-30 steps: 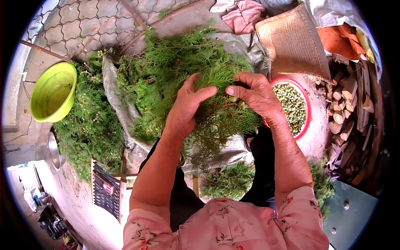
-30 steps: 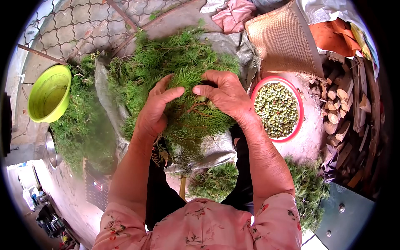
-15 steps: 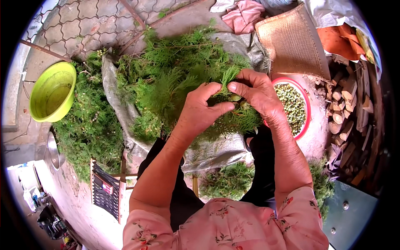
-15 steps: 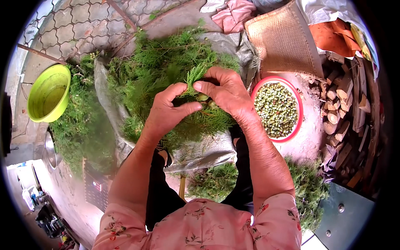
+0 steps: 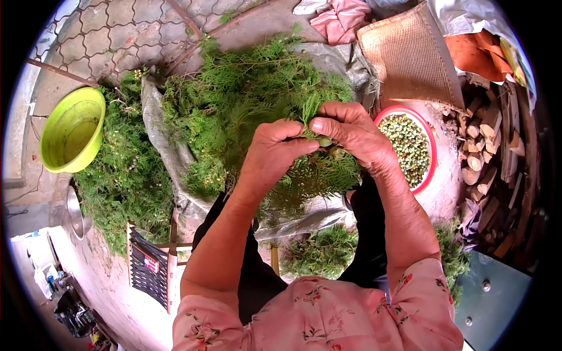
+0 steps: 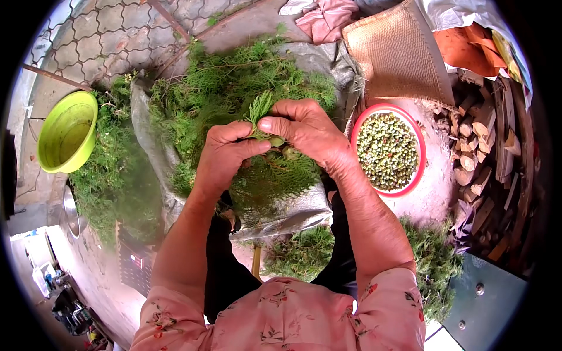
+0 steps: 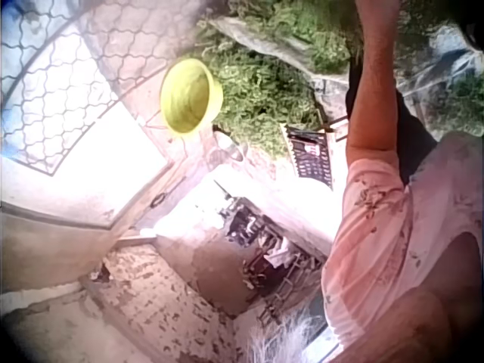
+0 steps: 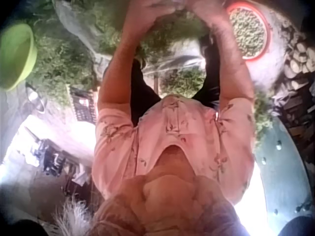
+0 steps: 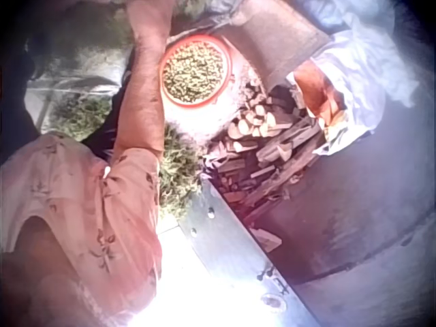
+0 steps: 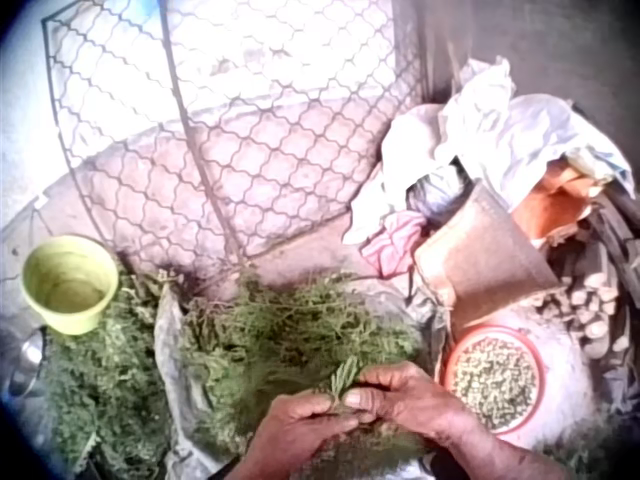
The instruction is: The person picks small green cones from cedar branches by hand and places them into a red bowl.
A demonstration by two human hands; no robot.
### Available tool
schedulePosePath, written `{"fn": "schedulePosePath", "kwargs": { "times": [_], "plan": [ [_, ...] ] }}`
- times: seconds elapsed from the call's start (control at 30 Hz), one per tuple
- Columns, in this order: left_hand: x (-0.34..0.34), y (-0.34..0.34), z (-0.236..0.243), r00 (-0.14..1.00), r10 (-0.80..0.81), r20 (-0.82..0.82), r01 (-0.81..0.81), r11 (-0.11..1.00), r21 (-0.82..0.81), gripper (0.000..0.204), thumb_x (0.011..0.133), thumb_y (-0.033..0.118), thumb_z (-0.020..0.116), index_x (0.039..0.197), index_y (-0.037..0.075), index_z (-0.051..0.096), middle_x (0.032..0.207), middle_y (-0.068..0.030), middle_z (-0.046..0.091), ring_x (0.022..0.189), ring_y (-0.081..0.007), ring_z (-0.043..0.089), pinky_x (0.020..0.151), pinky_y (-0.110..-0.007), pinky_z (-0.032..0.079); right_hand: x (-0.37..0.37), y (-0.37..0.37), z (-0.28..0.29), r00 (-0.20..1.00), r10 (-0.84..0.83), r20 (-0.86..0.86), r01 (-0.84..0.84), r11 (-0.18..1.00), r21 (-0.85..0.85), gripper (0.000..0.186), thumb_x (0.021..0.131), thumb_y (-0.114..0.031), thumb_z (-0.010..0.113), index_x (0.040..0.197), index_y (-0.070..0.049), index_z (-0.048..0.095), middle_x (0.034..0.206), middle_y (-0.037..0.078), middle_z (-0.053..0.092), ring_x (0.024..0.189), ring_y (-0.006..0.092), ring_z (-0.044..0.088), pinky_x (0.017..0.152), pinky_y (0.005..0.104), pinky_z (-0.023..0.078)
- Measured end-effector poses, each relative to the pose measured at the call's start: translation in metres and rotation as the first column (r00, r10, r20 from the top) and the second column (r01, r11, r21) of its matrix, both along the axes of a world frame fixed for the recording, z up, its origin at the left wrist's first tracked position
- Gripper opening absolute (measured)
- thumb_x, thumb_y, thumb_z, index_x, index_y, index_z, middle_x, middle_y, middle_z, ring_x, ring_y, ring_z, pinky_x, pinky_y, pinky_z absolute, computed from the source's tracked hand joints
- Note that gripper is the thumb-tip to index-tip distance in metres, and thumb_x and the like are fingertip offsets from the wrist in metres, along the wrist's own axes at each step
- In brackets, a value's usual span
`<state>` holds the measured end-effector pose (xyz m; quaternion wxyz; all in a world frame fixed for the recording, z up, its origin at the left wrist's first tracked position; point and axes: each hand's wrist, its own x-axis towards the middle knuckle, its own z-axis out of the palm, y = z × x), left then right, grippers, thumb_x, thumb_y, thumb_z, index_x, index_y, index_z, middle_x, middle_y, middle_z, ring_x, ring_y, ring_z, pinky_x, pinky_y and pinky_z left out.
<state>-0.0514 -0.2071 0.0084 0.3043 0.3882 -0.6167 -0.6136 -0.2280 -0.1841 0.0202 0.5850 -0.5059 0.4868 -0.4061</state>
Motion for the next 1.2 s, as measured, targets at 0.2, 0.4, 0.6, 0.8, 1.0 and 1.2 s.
{"fn": "schedulePosePath", "kwargs": {
  "times": [0.2,0.4,0.6,0.8,1.0,1.2],
  "plan": [
    [0.000,0.000,0.004,0.997,0.019,-0.074,-0.014,0.998,0.060,0.026,0.068,0.002,0.066,0.062,0.000,0.041,0.062,0.0025,0.033,0.060,-0.0061,0.032,0.052,-0.024,0.028,0.016,0.003,0.005,0.951,-0.247,0.184,0.209,0.956,0.205,0.039,0.077,-0.035,0.065,0.086,0.002,0.059,0.070,0.001,0.056,0.060,0.0071,0.048,0.055,0.0207,0.041],
    [-0.005,-0.005,0.005,0.994,0.042,-0.103,-0.031,0.994,0.106,0.018,0.068,0.002,0.066,0.065,-0.002,0.049,0.065,0.0028,0.040,0.061,-0.0053,0.037,0.053,-0.023,0.030,0.017,0.001,-0.006,0.890,-0.367,0.271,0.269,0.902,0.339,0.034,0.078,-0.031,0.064,0.085,0.001,0.059,0.069,0.002,0.057,0.056,0.0100,0.049,0.051,0.0240,0.040],
    [0.003,-0.003,0.003,0.988,0.062,-0.144,-0.044,0.991,0.125,0.010,0.073,0.005,0.064,0.078,-0.001,0.059,0.068,0.0026,0.050,0.056,-0.0048,0.042,0.050,-0.021,0.033,-0.032,-0.013,-0.006,0.678,-0.673,0.294,0.628,0.739,0.243,0.018,0.081,-0.018,0.060,0.088,-0.002,0.057,0.072,0.006,0.057,0.053,0.0139,0.049,0.046,0.0246,0.039],
    [0.005,-0.012,0.007,0.892,0.313,-0.327,-0.196,0.918,0.345,0.017,0.076,0.008,0.062,0.093,0.004,0.060,0.074,0.0017,0.058,0.054,-0.0061,0.046,0.048,-0.020,0.036,-0.031,-0.008,-0.006,0.543,-0.602,0.585,0.498,0.792,0.353,0.018,0.080,-0.015,0.060,0.093,-0.004,0.054,0.074,0.004,0.056,0.067,0.0141,0.053,0.056,0.0260,0.041],
    [0.024,-0.022,-0.020,0.683,0.289,-0.671,0.142,0.849,0.510,0.017,0.086,0.011,0.048,0.102,0.007,0.052,0.088,-0.0048,0.058,0.049,-0.0113,0.045,0.043,-0.026,0.033,0.006,-0.001,-0.005,0.757,-0.479,0.445,0.372,0.875,0.310,0.011,0.080,-0.016,0.062,0.086,-0.007,0.060,0.066,-0.001,0.056,0.053,0.0079,0.049,0.044,0.0202,0.034],
    [0.019,-0.026,-0.025,0.572,0.251,-0.781,0.324,0.806,0.496,0.021,0.086,0.028,0.047,0.092,0.009,0.052,0.075,-0.0042,0.053,0.043,-0.0092,0.033,0.042,-0.022,0.022,0.036,0.000,-0.003,0.904,-0.231,0.360,0.235,0.971,0.034,0.011,0.081,-0.006,0.059,0.092,-0.002,0.058,0.075,0.003,0.061,0.058,0.0068,0.056,0.047,0.0166,0.043]
  ]
}}
